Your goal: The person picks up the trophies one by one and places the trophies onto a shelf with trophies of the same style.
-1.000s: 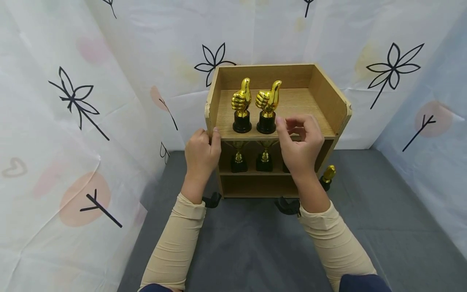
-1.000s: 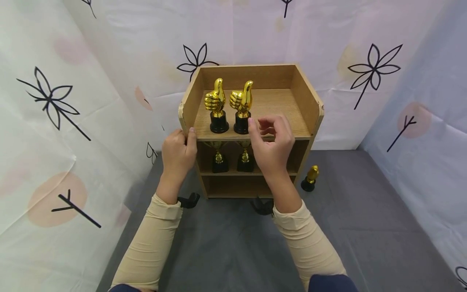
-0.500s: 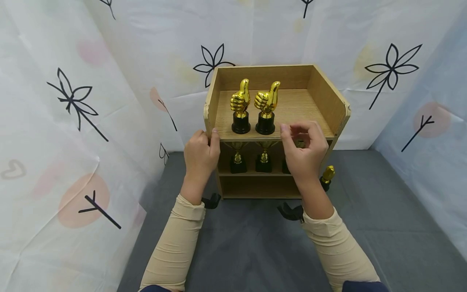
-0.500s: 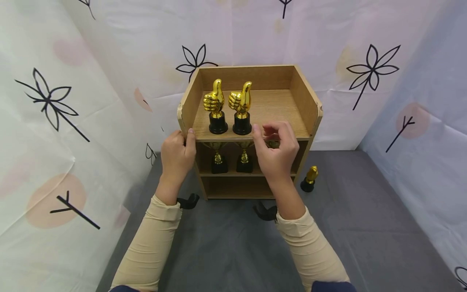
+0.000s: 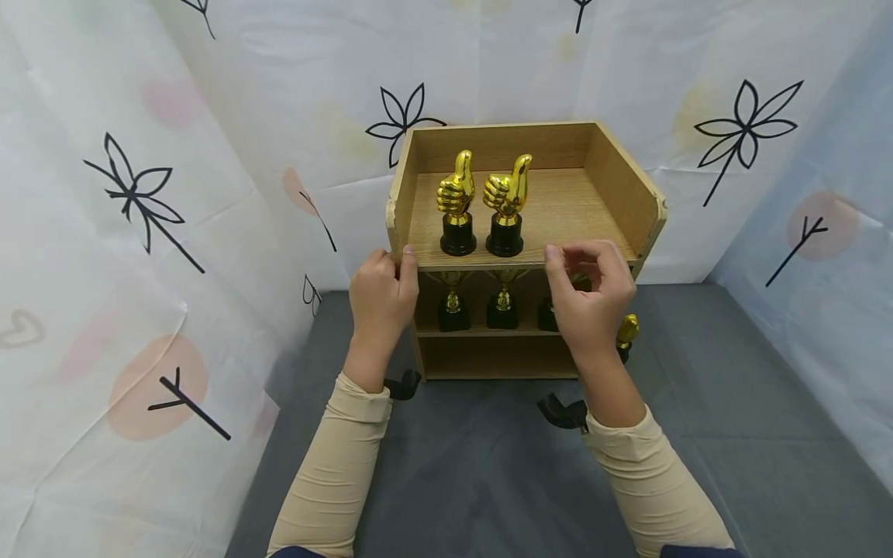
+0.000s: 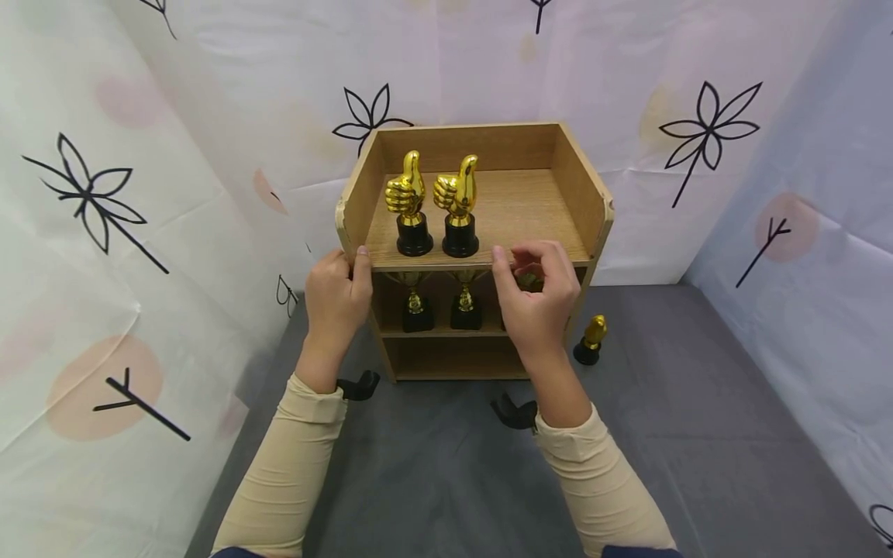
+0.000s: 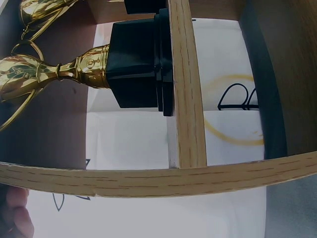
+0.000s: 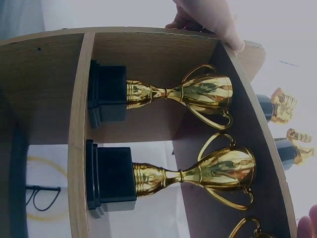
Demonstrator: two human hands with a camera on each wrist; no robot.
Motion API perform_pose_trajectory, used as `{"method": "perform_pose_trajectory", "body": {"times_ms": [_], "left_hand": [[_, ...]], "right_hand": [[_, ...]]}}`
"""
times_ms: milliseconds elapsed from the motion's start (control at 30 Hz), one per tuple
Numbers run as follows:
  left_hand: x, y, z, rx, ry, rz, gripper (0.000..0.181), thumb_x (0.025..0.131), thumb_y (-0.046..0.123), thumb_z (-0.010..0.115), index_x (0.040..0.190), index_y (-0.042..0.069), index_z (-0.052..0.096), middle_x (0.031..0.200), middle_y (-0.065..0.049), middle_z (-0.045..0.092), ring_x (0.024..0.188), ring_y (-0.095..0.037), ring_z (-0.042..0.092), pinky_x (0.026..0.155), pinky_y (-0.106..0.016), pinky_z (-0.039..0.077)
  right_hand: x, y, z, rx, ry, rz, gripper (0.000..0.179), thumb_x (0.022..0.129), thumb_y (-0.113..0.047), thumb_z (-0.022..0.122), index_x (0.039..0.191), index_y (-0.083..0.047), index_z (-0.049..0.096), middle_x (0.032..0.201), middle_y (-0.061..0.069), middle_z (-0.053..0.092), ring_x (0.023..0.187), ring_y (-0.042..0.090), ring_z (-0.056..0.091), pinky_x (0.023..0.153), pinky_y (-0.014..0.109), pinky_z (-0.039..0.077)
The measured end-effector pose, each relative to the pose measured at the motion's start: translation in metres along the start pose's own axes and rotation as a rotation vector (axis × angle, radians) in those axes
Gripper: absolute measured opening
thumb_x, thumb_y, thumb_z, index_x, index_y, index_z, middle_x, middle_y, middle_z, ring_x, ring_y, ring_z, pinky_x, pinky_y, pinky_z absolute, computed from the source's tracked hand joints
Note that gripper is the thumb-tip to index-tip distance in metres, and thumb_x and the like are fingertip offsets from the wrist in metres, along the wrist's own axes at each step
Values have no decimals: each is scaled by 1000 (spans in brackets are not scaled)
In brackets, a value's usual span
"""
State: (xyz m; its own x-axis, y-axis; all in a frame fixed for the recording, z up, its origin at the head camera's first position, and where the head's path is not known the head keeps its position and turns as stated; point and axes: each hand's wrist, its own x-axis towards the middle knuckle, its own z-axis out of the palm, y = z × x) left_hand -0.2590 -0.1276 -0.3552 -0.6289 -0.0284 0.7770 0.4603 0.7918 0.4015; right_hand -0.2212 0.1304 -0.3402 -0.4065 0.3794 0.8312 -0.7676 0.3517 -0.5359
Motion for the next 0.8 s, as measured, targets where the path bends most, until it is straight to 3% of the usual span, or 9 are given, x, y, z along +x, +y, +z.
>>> {"method": "perform_pose_trajectory", "body": {"times_ms": [433,800], "left_hand": [[-1,-2,1,3,-4,6,59,111,29,45,55,10,47,62,-11,46,48,-24,37,45,-36,30],[1,-2,2,2,1,3,61,111,32,44,54,11,46,61,-9,42,47,-22,34,44,-36,30]], "right_hand": [[-9,5,-11,-4,4,32,19,89,-4,80,93,12,71,91,20,68,80,7,64,76,22,56],[-13,10,-21,-14,39,35,13,87,2,77,91,13,71,86,27,63,78,4,63,74,17,53]]}}
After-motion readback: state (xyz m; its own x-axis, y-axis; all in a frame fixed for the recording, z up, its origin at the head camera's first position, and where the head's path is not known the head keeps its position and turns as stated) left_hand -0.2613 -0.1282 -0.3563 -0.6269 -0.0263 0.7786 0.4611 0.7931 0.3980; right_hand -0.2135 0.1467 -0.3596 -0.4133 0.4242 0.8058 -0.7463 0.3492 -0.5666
